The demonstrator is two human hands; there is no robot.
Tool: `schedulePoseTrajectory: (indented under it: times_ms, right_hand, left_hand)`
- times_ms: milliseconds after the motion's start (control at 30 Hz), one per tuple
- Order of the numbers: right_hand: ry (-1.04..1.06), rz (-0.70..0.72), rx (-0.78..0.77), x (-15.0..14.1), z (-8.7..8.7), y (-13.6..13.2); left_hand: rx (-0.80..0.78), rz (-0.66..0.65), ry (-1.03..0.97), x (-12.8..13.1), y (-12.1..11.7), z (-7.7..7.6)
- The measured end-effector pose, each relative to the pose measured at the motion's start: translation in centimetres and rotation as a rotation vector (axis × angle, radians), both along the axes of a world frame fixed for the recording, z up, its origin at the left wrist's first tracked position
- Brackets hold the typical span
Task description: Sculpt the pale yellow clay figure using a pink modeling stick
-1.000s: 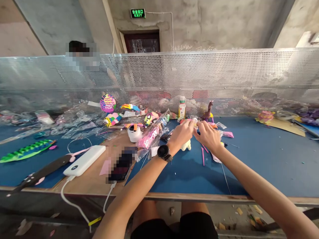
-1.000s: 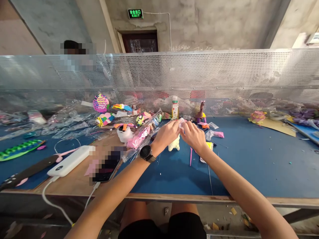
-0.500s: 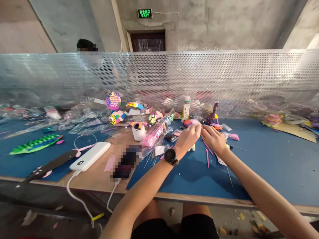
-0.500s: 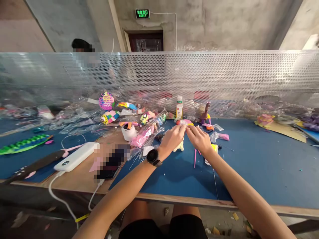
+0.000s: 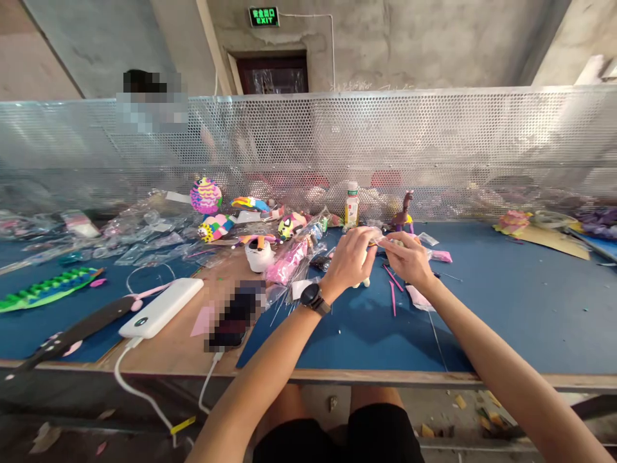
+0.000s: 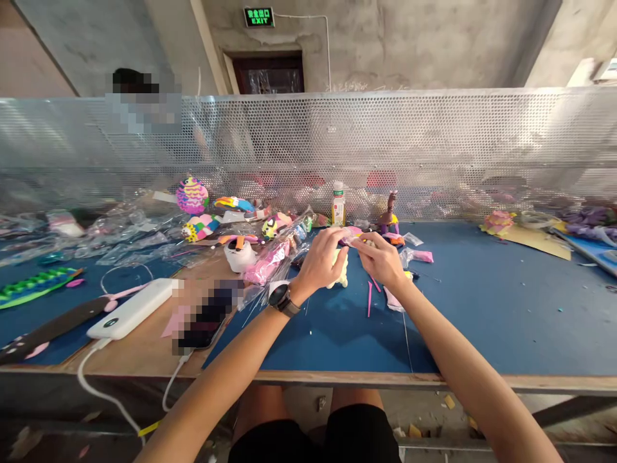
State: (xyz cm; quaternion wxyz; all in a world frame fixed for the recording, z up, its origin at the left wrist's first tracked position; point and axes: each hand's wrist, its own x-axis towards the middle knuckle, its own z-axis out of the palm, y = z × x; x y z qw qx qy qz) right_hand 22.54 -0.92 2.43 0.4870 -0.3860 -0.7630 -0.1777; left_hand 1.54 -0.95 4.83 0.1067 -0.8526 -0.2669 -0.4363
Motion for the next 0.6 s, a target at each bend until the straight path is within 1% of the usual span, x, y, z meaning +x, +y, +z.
schedulePoseTrajectory:
  times_ms: [133,200,233,300,367,433,500,600]
  right_hand:
    - [0.339,0.295,-0.324,-1.0,0.3,-0.5]
    - [0.432,0.383,-0.439,-1.3,0.4,-0.8]
    - [0.456,0.396,-0.463,-1.4,0.4,-1.0]
    - [0.478,0.353,-0.441,-1.4,0.5,-1.2]
    - [0.493,0.260,-0.364,-1.4,0.6,-1.3]
    - [0.525,0.197,-0.319,-1.4,0.7,-1.3]
    - [0.572,0.198,-0.345,-1.5,0.8,-1.4]
    - [0.588,0.231,-0.418,-1.6,0.9,-1.4]
  left_hand:
    - [-0.105,0.039,-0.061,-0.4,0.4,-0.4]
    - [-0.186,0.015,-0.138,-0.3,0.8,-0.7]
    - [-0.247,-0.027,-0.191,-0.2,1.0,-0.8]
    - [-0.401,-0.146,-0.308,0.0,1.2,-1.0]
    - [-0.554,-0.275,-0.408,0.3,1.3,-1.2]
    - [-0.654,-0.362,-0.471,0.5,1.3,-1.3]
    - [-0.705,-0.410,-0.502,0.7,1.1,-1.4]
    - [-0.738,-0.418,-0.529,0.8,1.0,-1.5]
